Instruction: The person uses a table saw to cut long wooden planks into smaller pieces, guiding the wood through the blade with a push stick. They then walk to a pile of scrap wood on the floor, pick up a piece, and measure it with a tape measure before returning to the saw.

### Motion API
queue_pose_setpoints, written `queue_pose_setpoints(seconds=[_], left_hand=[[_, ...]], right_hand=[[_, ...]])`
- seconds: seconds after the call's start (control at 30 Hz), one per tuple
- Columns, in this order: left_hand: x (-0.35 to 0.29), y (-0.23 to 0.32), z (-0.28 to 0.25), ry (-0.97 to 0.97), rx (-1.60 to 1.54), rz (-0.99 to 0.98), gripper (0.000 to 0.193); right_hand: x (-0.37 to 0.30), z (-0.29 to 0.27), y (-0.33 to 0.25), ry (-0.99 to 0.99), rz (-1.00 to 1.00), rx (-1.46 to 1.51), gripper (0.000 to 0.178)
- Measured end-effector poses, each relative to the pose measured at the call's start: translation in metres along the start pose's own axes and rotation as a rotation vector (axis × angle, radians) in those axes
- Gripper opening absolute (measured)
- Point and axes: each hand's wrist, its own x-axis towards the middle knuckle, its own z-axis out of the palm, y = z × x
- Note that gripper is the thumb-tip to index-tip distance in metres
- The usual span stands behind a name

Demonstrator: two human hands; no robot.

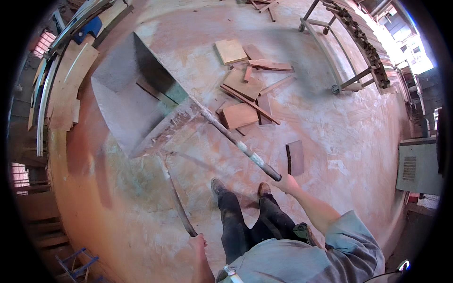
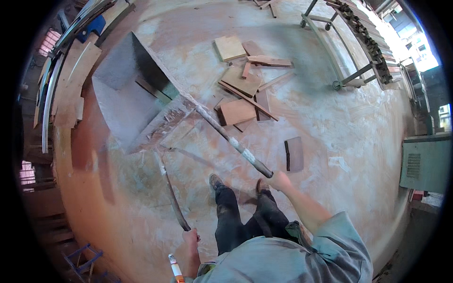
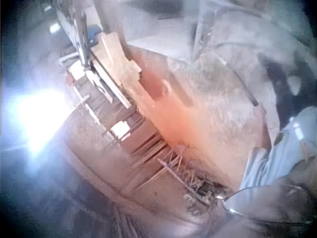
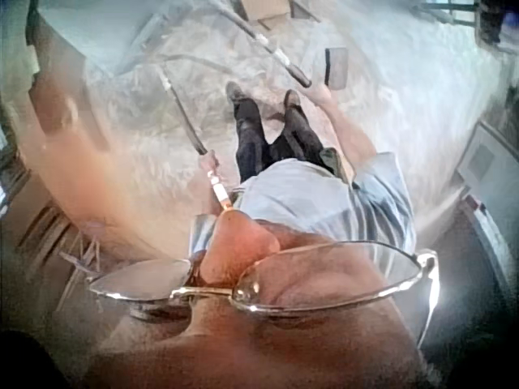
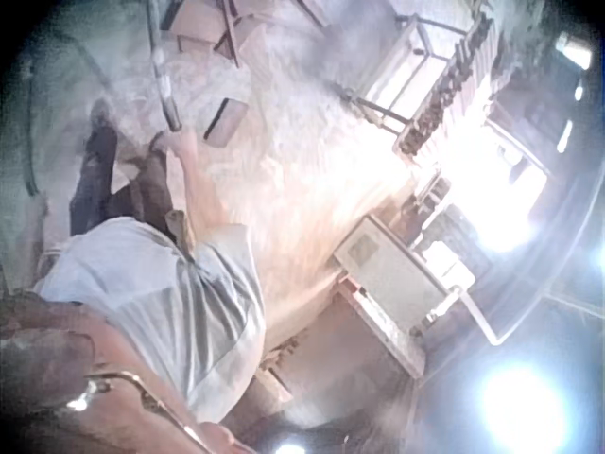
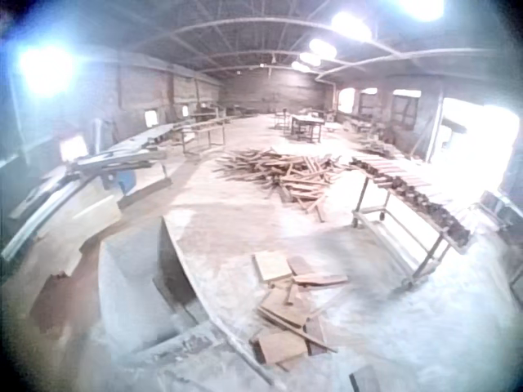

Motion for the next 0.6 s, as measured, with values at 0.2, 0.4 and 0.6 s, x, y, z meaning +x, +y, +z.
queue_pose_setpoints(seconds=[0.2, 0.4, 0.6], left_hand=[[0.072, 0.071, -0.03, -0.009, 0.118, 0.132, 0.02], [0.174, 0.142, -0.107, 0.025, 0.273, 0.198, 0.028], [0.287, 0.18, -0.166, -0.02, 0.328, 0.201, 0.029]], right_hand=[[0.047, 0.008, -0.073, 0.006, 0.023, -0.035, 0.055], [0.053, 0.061, -0.167, -0.095, 0.032, 0.063, 0.06], [0.052, 0.119, -0.209, -0.015, 0.038, 0.057, 0.062]])
